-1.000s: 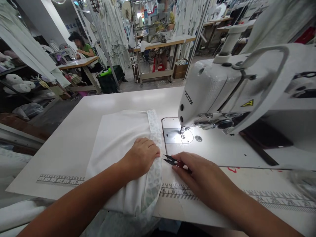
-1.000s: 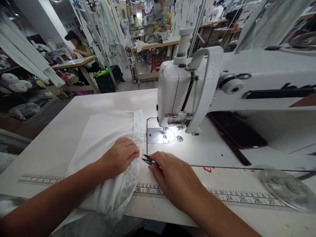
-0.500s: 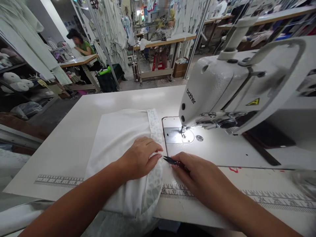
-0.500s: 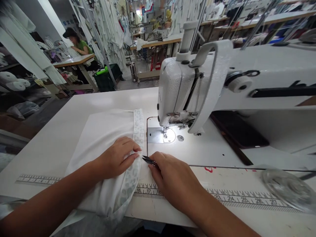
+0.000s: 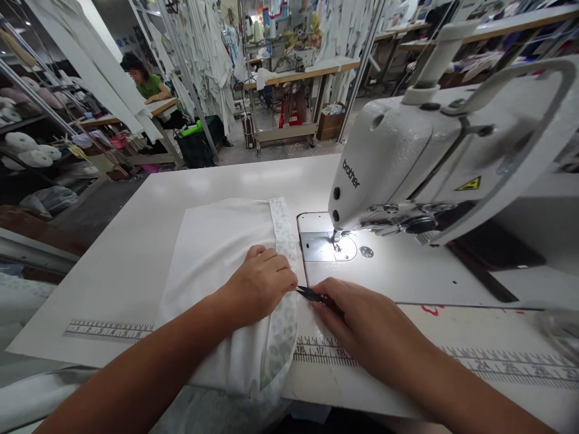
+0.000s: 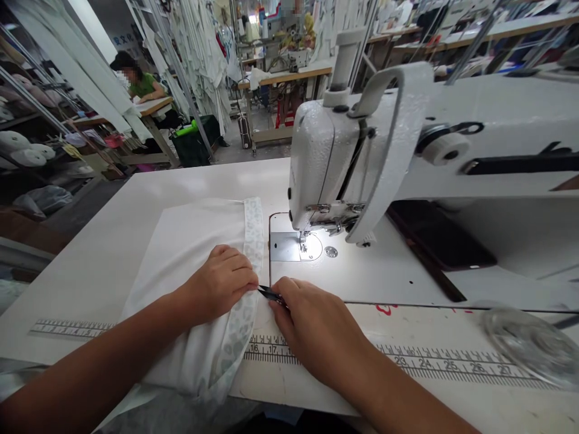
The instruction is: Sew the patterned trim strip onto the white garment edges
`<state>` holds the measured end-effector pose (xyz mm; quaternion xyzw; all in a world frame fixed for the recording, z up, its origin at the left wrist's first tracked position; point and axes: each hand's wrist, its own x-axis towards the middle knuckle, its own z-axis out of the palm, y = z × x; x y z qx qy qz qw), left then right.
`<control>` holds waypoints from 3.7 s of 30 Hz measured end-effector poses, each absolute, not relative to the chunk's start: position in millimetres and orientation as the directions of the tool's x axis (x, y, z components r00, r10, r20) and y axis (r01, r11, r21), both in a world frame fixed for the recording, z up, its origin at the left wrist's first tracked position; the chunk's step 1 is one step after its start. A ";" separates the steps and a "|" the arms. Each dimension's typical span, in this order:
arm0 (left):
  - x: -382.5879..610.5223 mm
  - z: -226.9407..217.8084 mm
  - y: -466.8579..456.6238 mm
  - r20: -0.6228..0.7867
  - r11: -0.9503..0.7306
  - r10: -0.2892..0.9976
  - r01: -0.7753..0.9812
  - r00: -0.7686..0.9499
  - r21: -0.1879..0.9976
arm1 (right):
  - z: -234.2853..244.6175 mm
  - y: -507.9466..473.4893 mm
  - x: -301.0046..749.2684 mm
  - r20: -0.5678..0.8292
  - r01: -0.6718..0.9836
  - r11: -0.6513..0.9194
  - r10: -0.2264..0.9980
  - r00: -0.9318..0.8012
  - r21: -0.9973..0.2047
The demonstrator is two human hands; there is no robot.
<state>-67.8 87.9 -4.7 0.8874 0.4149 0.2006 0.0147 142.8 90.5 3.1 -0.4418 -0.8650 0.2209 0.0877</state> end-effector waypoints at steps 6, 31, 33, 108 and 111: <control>-68.4 -6.2 84.8 0.324 -0.654 0.739 0.744 0.590 0.137 | 2.3 89.9 141.6 -0.041 0.721 0.511 0.802 -0.596 -0.468; -70.2 -3.7 86.8 0.440 -0.660 0.713 0.734 0.545 0.160 | 8.2 88.8 142.7 -0.007 0.670 0.477 0.812 -0.584 -0.569; -69.8 -2.6 86.6 0.433 -0.660 0.714 0.736 0.551 0.150 | 7.4 88.8 140.4 0.001 0.680 0.492 0.811 -0.585 -0.544; -57.5 13.6 -9.2 -0.329 0.218 0.924 -0.437 -0.194 0.872 | -3.5 49.9 104.5 0.172 0.269 0.413 0.766 -0.620 -0.870; -57.2 11.0 -9.5 -0.310 0.210 0.930 -0.408 -0.197 0.889 | -3.8 50.4 102.6 0.185 0.273 0.430 0.764 -0.618 -0.860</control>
